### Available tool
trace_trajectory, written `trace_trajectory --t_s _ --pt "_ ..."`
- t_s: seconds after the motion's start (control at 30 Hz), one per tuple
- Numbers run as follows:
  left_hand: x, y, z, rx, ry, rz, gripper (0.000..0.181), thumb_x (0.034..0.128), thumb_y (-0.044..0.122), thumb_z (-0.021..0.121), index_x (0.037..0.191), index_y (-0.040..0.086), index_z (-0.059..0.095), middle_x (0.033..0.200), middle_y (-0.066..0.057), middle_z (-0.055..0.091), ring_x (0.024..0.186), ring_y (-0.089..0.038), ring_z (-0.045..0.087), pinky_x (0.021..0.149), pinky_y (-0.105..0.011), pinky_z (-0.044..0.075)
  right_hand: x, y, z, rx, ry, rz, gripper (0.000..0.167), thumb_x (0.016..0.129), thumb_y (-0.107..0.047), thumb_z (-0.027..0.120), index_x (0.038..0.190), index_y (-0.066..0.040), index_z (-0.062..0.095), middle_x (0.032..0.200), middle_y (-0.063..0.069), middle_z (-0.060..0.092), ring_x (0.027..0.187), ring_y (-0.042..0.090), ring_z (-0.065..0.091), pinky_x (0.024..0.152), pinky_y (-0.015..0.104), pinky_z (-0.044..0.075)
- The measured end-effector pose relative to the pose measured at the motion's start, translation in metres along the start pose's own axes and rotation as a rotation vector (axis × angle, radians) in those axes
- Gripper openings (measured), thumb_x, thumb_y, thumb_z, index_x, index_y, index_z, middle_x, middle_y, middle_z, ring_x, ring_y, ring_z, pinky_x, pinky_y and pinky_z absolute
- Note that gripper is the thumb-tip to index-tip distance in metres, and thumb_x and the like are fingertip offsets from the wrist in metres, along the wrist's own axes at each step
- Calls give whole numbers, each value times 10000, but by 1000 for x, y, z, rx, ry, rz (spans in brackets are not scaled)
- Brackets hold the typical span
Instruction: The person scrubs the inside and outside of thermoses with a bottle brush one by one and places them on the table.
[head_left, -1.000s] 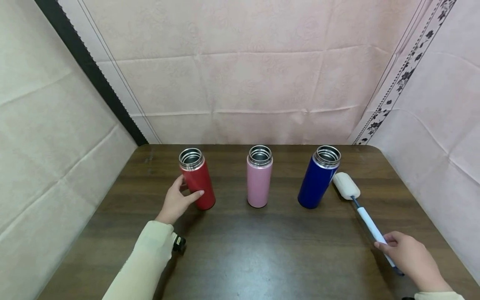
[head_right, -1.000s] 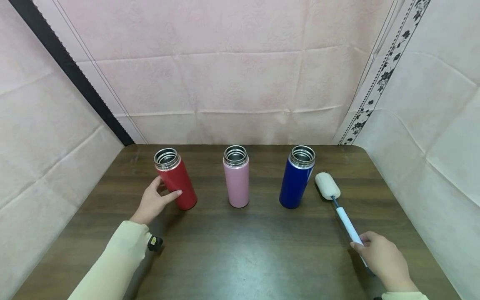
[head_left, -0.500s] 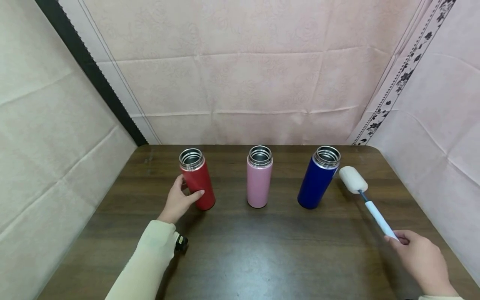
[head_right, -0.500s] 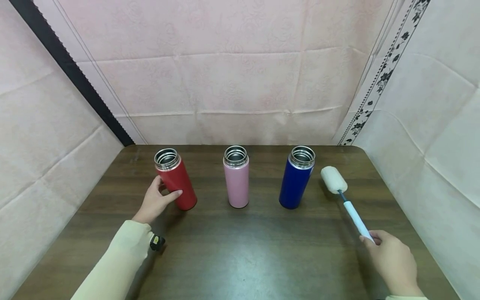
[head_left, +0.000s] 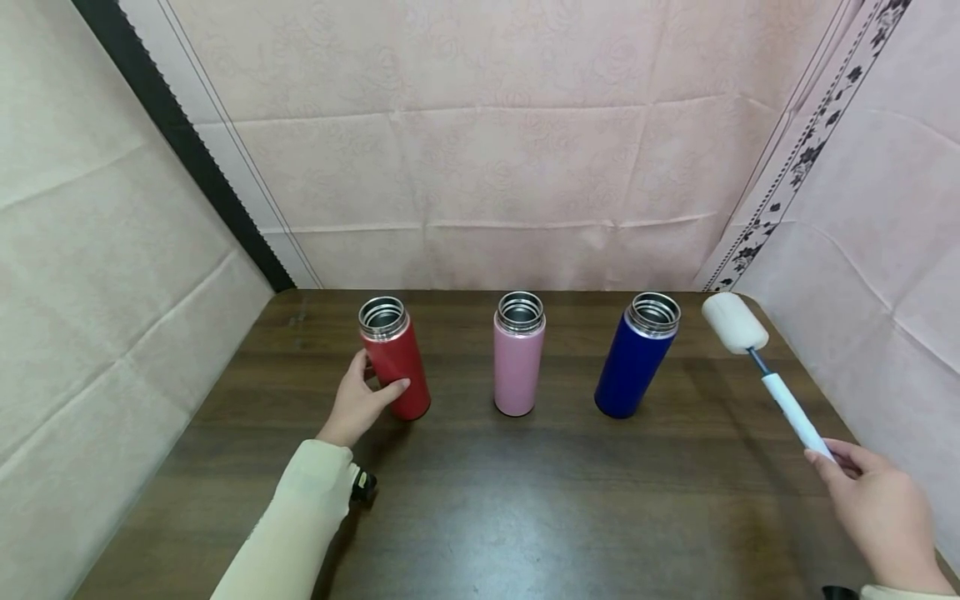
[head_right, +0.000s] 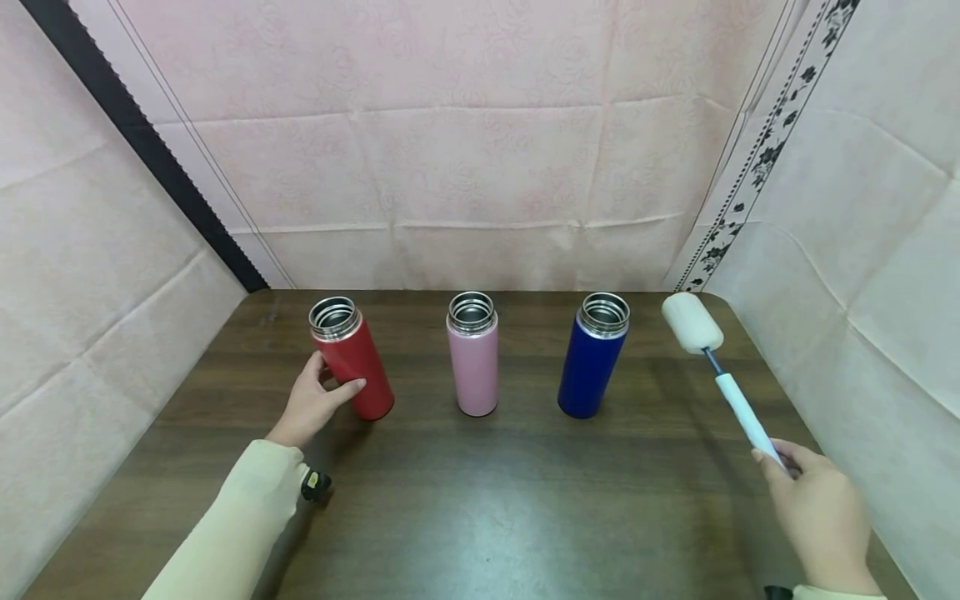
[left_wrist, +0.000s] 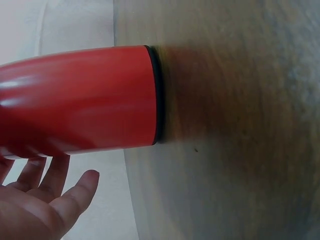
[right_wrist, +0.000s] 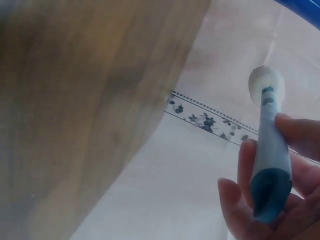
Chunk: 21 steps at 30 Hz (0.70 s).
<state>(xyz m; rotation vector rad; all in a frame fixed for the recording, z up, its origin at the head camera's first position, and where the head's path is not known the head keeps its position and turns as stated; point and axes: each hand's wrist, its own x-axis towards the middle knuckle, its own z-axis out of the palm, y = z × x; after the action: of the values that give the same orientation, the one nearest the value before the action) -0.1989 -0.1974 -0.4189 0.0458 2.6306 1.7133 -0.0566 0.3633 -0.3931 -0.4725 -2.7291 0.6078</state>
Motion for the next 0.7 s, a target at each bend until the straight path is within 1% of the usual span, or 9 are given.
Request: trace_trajectory --t_s 0.1,0.2,0.23,0.3,0.33,0.4,0.47,0.57,0.7 --pt "0 -1 0 3 3 3 699 876 232 685 1441 98 297 1417 -123 412 1288 -332 376 1006 -532 409 -1 -3 -4 38 58 -18 363 924 -192 635 1088 131 626 784 231 677 551 -41 411 469 229 337" --pt "0 -1 -1 2 4 4 695 873 236 691 1437 102 307 1413 -120 418 1283 -330 382 1002 -531 412 -2 -3 -8 109 108 -17 364 903 -181 659 1084 135 635 624 -100 646 550 -163 365 461 178 336" --pt "0 -2 -1 0 4 5 695 871 237 694 1435 104 310 1412 -119 419 1282 -330 383 1001 -532 414 -2 -3 -10 151 114 -7 311 899 -185 662 1082 67 679 609 -216 600 556 -183 370 465 165 339" --pt "0 -2 -1 -4 2 4 697 867 238 700 1432 108 313 1413 -117 421 1282 -329 385 999 -532 417 -1 -3 -13 258 134 17 155 893 -173 670 1031 -166 739 630 -400 483 567 -200 399 469 130 349" --pt "0 -1 -1 -4 1 3 702 865 242 703 1433 110 313 1414 -116 420 1283 -329 385 998 -532 418 -1 -3 -14 310 147 23 165 892 -160 671 983 -286 724 654 -464 418 581 -210 412 476 111 352" --pt "0 -1 -1 -4 -1 -1 709 863 249 707 1436 112 311 1419 -116 418 1287 -331 383 997 -533 421 -1 -6 -16 423 179 38 352 890 -114 669 896 -463 624 676 -455 458 594 -196 443 475 90 355" --pt "-1 0 -2 -1 -2 -10 718 862 259 709 1440 118 307 1423 -113 414 1292 -331 379 996 -532 422 0 -12 -18 525 221 45 495 880 -48 667 843 -529 556 690 -409 511 594 -172 465 470 74 354" --pt "-2 0 -2 -2 -3 -18 731 860 265 712 1448 126 300 1431 -111 409 1300 -331 374 995 -533 425 0 -22 -22 617 273 54 489 864 18 662 849 -470 627 707 -332 560 604 -131 487 486 58 354" --pt "-2 0 -2 -12 -3 -16 733 857 263 717 1449 131 305 1429 -111 414 1302 -334 376 994 -536 426 -1 -36 -29 661 285 16 446 850 54 661 907 -387 694 759 -259 590 640 -102 506 524 41 373"
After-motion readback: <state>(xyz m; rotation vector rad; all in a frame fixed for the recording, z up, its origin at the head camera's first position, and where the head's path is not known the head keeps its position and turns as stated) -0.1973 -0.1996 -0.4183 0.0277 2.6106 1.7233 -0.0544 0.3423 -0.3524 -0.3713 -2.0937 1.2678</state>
